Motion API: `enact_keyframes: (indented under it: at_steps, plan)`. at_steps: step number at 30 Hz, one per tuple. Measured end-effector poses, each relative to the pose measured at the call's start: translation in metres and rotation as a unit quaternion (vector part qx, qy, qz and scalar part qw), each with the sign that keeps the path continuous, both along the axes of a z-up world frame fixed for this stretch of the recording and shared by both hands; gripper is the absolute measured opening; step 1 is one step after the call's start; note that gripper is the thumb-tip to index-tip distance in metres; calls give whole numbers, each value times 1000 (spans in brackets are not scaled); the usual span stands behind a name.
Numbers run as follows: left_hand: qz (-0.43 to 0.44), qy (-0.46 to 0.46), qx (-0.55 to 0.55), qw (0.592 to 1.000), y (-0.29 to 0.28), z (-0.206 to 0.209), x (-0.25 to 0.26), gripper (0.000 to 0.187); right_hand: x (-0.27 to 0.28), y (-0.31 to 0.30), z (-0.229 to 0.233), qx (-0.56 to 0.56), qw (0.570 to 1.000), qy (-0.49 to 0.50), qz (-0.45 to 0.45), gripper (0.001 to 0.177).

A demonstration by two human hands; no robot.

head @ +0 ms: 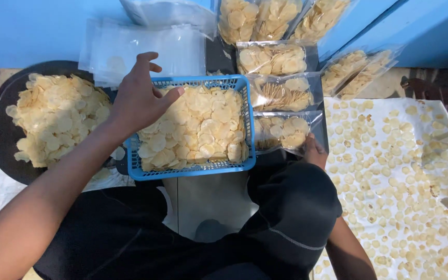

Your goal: Manually filling plastic bags with chips from a basket

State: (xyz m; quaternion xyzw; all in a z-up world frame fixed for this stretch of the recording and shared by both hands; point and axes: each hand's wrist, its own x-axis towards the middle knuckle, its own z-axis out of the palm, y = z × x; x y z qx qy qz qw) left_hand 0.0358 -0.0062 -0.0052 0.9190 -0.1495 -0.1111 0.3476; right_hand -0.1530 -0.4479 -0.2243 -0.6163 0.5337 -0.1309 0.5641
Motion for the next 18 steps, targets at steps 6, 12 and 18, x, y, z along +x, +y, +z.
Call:
enact_keyframes:
  at_steps: [6,12,18]
  plan:
    - [-95,-42,-48,993,7,-6,-7,70,4,23,50,-27,989,139,38,99]
    - [-100,-40,-29,994,15,-6,-8,68,-16,8,58,28,999,4,-25,88]
    - [-97,-36,-32,994,35,-13,-6,68,-35,-6,87,-15,995,10,98,72]
